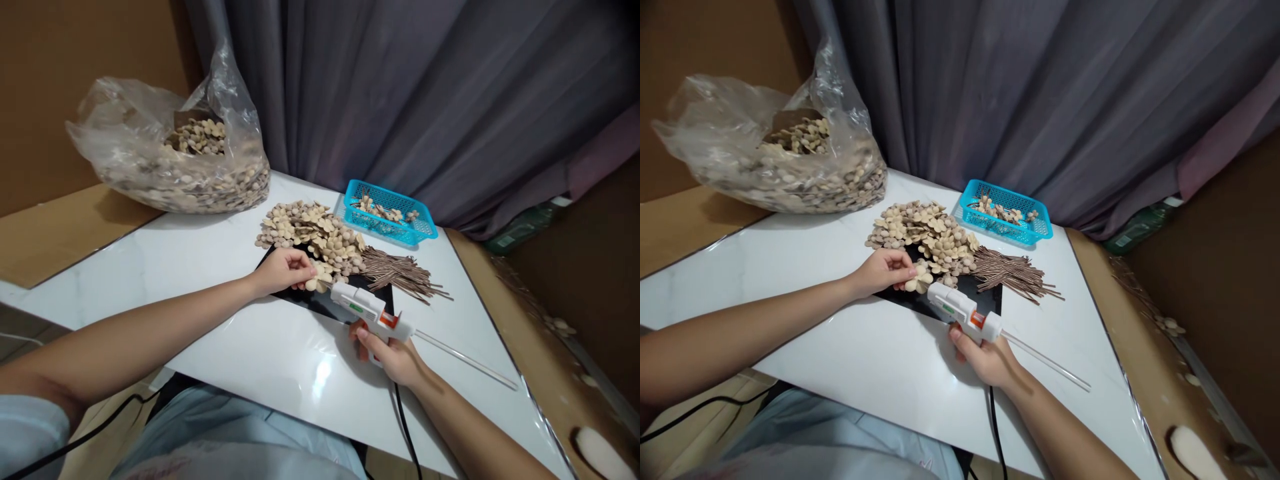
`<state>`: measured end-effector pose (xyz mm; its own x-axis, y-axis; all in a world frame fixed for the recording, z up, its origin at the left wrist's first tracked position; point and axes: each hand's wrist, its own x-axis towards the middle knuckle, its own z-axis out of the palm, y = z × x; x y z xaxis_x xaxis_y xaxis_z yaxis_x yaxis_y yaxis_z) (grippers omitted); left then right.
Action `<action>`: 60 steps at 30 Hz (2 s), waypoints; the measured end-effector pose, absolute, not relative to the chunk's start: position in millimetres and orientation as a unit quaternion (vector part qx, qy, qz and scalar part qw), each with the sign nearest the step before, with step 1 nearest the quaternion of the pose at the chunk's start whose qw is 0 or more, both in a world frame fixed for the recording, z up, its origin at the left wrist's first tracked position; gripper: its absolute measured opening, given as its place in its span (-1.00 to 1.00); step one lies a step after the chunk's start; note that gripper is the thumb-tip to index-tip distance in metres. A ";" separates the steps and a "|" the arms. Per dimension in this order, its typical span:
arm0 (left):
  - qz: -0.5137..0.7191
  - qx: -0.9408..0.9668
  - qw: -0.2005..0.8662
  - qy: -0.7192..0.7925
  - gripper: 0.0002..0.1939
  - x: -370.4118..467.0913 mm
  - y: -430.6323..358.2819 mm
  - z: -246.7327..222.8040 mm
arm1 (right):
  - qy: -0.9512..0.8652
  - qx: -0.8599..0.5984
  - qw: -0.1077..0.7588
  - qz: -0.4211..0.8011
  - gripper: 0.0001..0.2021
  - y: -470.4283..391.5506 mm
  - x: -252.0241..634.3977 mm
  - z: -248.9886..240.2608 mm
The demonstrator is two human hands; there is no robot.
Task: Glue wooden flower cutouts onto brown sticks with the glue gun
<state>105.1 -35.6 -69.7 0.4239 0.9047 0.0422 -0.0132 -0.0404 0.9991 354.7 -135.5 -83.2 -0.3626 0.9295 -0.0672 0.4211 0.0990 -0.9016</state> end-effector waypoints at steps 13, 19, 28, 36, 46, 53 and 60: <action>0.389 0.600 0.590 0.375 -0.76 105.8 -35.8 -68.5 | -0.715 -0.474 0.256 0.445 -0.68 -136.1 355.7 -81.7; 0.394 0.597 0.591 0.373 -0.76 105.7 -36.1 -68.8 | -0.723 -0.473 0.247 0.438 -0.67 -135.8 355.9 -82.4; 0.400 0.596 0.590 0.369 -0.77 105.0 -35.2 -70.1 | -0.729 -0.470 0.240 0.435 -0.65 -135.6 356.8 -82.9; 0.392 0.600 0.593 0.369 -0.77 105.9 -36.5 -68.6 | -0.721 -0.489 0.246 0.425 -0.65 -136.6 355.4 -81.0; 0.389 0.605 0.594 0.360 -0.77 105.4 -35.1 -70.8 | -0.708 -0.511 0.258 0.413 -0.62 -137.1 353.6 -82.6; 0.392 0.600 0.593 0.367 -0.76 105.5 -34.8 -70.3 | -0.696 -0.520 0.262 0.421 -0.63 -137.6 353.1 -81.2; 0.405 0.586 0.592 0.376 -0.78 105.6 -34.5 -69.0 | -0.699 -0.519 0.252 0.423 -0.68 -137.5 354.6 -81.4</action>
<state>105.6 -34.5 -69.0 0.3893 0.9206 0.0292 -0.0390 -0.0152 0.9991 354.6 -137.5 -81.4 -0.3339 0.9386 -0.0864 0.5122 0.1038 -0.8526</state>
